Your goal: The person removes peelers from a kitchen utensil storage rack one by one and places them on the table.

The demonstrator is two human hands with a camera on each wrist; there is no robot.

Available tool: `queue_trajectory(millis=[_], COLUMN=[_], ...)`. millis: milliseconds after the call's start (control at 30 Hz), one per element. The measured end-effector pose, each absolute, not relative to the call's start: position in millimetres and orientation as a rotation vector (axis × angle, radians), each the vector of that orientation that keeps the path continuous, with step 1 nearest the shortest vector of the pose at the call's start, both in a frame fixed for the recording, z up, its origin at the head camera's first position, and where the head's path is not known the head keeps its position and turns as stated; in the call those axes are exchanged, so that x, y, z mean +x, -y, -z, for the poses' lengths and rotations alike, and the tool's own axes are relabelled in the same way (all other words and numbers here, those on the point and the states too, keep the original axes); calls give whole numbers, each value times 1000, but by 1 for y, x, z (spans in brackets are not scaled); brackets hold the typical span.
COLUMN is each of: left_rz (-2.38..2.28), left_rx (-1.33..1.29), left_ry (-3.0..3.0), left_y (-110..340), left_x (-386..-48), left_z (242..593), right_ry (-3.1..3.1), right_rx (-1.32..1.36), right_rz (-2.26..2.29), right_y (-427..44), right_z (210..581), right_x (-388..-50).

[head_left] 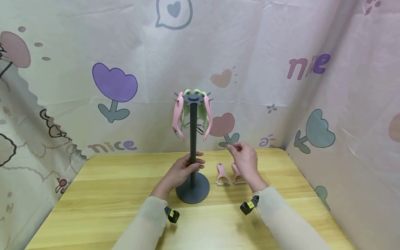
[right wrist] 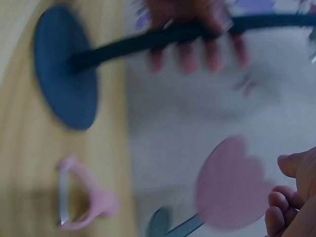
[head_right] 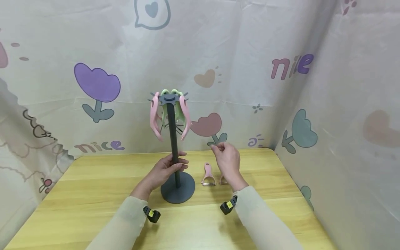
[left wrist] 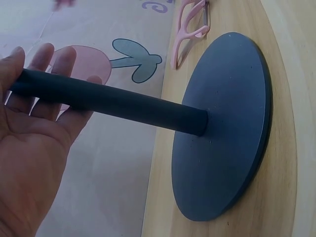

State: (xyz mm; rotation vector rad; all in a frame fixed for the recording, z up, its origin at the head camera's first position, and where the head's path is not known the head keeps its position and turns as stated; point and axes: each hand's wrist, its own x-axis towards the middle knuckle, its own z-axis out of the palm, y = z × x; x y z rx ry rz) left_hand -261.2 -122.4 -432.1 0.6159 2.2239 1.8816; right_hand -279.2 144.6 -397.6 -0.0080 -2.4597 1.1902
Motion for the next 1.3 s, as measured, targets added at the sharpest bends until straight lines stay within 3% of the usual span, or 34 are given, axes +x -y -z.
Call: queue_trajectory(millis=[533,900,1300], left_rz=[-1917,-1929,-1907], left_rx=[629,652,663], left_ry=[-2190,-2184,-2214], left_y=[122,122,123], left_x=[-263,-263,-263], left_z=[437,439,438], right_ry=[2115,2108,2128], right_rx=[304,482,522], right_rz=[-1386,-1579,-1607], right_y=[-107,-89,-82], right_z=[307,281,277], right_x=[-242,-236,-241])
